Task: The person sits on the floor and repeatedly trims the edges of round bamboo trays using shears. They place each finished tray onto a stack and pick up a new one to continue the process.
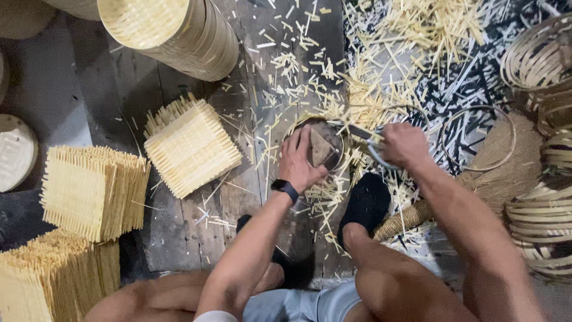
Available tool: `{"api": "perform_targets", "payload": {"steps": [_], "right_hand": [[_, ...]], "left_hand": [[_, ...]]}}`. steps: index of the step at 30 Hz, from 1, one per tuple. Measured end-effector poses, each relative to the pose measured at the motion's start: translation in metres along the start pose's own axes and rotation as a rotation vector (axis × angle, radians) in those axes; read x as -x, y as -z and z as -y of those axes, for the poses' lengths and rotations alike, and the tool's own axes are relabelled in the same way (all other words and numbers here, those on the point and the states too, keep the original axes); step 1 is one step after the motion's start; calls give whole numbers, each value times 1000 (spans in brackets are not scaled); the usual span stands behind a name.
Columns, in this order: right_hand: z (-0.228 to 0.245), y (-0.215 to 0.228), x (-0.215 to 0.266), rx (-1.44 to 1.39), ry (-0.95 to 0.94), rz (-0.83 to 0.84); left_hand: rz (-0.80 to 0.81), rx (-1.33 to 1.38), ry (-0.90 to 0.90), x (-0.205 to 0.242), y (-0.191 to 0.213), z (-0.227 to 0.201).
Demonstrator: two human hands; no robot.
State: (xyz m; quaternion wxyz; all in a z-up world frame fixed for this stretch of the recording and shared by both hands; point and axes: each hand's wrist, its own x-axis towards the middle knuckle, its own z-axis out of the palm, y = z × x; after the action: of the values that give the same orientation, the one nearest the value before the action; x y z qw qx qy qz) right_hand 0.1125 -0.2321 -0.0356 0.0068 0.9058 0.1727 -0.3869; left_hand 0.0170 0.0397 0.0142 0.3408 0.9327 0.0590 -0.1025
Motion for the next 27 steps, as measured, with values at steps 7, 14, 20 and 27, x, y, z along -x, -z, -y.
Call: {"api": "perform_targets", "payload": {"steps": [7,14,20,27], "right_hand": [[8,-11,-7,123,70,-208],[-7,-13,-9,47,54,-173],[9,-2,-11,94,0,-76],[1,4,3,109,3,-82]], "left_hand": [[151,-15,-87,-10,12,0],[-90,140,248,1,-2,-13],[-84,31,64,3,-20,-8],[150,-18,38,-7,0,-1]]}}
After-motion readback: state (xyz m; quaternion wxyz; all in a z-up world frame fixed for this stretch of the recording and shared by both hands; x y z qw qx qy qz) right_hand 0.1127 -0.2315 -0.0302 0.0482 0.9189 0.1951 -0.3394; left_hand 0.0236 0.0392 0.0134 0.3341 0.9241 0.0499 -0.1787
